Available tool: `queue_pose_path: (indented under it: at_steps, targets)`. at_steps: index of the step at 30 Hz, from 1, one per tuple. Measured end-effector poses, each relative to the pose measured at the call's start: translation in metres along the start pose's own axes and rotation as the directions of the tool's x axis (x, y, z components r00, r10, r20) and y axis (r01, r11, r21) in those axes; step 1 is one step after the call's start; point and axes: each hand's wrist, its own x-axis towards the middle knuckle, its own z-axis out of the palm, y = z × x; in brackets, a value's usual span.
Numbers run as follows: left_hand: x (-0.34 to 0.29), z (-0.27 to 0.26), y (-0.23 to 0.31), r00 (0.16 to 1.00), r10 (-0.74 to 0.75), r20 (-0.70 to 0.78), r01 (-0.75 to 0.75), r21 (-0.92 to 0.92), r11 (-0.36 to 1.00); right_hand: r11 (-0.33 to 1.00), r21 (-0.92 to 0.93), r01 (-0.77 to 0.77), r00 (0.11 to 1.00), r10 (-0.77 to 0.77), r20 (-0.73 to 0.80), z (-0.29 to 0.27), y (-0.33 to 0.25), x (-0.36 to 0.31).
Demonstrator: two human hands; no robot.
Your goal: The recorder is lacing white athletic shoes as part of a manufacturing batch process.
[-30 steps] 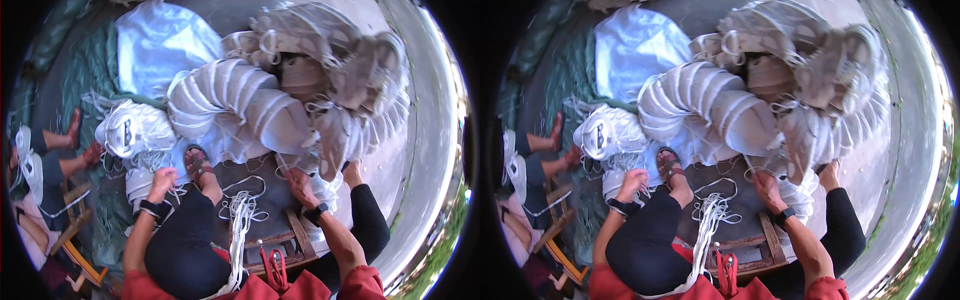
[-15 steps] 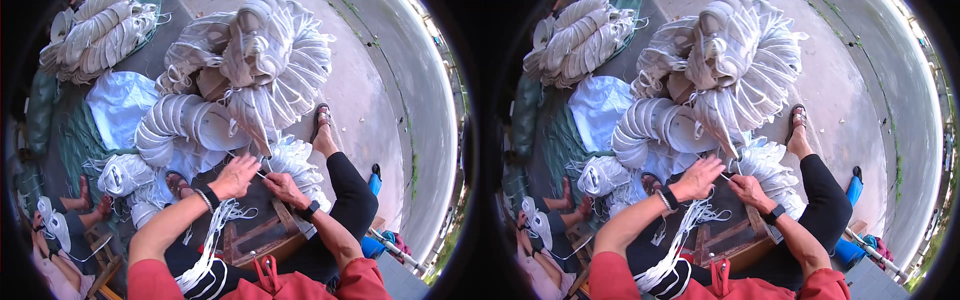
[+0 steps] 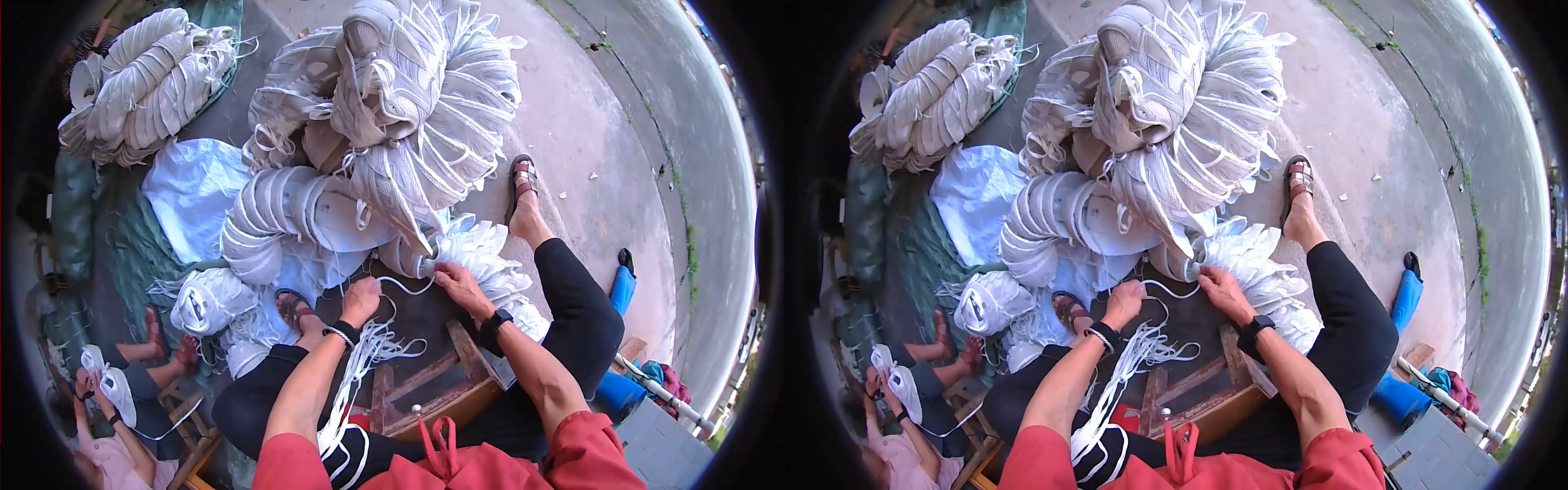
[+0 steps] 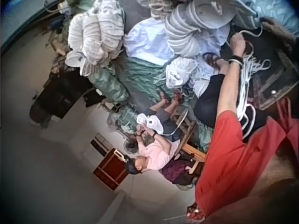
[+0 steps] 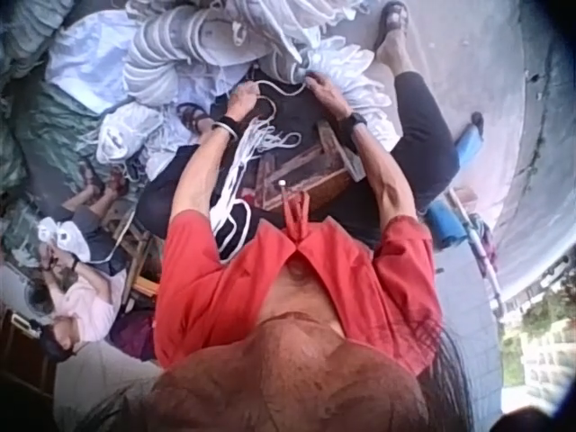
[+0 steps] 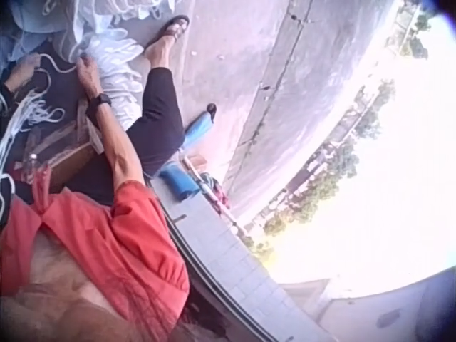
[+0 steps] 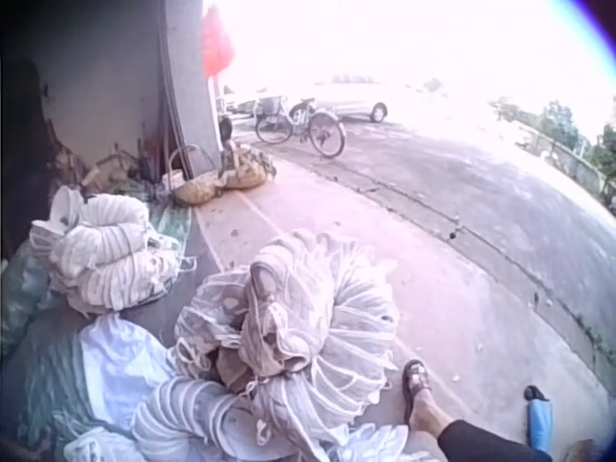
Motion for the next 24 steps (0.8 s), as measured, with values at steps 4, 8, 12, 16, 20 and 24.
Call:
queue_pose_path:
  at_steps: [4,8,12,16,20,24]
  targets:
    - [0.012,0.002,-0.026,0.943,-0.312,-0.113,0.212,-0.52,0.828,0.989,0.141,-0.043,0.993,0.057,-0.1,0.015,0.0,0.021]
    - [0.019,-0.016,-0.055,0.763,-0.569,-0.306,0.124,-0.795,0.593,0.948,0.265,-0.177,0.98,0.194,-0.041,0.028,-0.005,0.038]
    - [0.025,-0.029,-0.054,0.716,-0.644,-0.269,0.149,-0.843,0.518,0.945,0.27,-0.187,0.979,0.201,-0.024,0.025,-0.005,0.046]
    - [0.037,-0.008,-0.038,0.887,-0.462,-0.001,0.284,-0.787,0.548,0.959,0.144,-0.245,0.969,0.247,0.005,0.035,-0.018,0.054]
    - [0.057,0.015,-0.033,0.933,-0.299,0.201,0.355,-0.651,0.671,0.978,0.176,-0.115,0.993,0.114,0.011,0.046,-0.019,0.056]
    - [0.08,0.033,-0.039,0.95,-0.211,0.23,0.312,-0.677,0.666,0.936,0.349,0.041,0.993,0.002,-0.12,0.06,0.015,0.072]
